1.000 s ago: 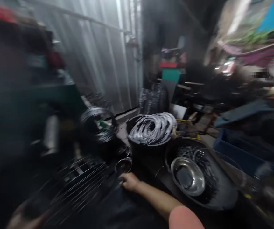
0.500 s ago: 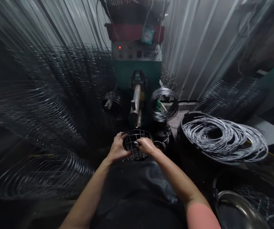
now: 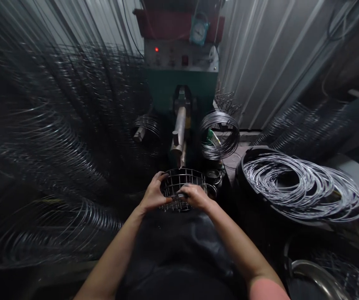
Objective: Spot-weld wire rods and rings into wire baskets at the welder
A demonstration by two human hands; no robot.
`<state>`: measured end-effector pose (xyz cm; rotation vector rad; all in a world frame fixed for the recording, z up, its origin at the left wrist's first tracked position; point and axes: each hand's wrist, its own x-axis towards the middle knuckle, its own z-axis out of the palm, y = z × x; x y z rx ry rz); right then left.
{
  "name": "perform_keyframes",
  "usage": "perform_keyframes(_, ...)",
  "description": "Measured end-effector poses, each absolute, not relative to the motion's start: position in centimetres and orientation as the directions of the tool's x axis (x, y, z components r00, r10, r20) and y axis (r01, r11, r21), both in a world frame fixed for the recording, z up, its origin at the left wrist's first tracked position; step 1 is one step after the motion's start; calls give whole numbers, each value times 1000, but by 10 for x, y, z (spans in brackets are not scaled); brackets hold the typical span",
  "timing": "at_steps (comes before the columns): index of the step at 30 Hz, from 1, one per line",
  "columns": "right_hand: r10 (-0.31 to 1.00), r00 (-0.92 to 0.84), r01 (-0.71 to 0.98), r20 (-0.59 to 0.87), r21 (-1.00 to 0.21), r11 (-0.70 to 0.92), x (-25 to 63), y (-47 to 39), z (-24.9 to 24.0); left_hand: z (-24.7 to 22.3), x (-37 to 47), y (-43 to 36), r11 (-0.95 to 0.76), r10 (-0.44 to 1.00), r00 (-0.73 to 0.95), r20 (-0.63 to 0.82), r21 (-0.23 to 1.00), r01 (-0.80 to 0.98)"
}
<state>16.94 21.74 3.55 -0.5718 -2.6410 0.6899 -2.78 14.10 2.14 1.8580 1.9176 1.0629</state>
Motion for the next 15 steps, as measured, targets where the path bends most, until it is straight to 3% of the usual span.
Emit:
perform_keyframes(6, 433, -860, 267, 268, -488, 831, 170, 213, 28, 15, -31, 140, -114, 946, -127, 297, 674, 730)
perform_keyframes(15, 496, -829, 343, 259, -465, 816, 162, 229, 34, 16, -37, 163, -74, 953, -154, 260, 697, 713)
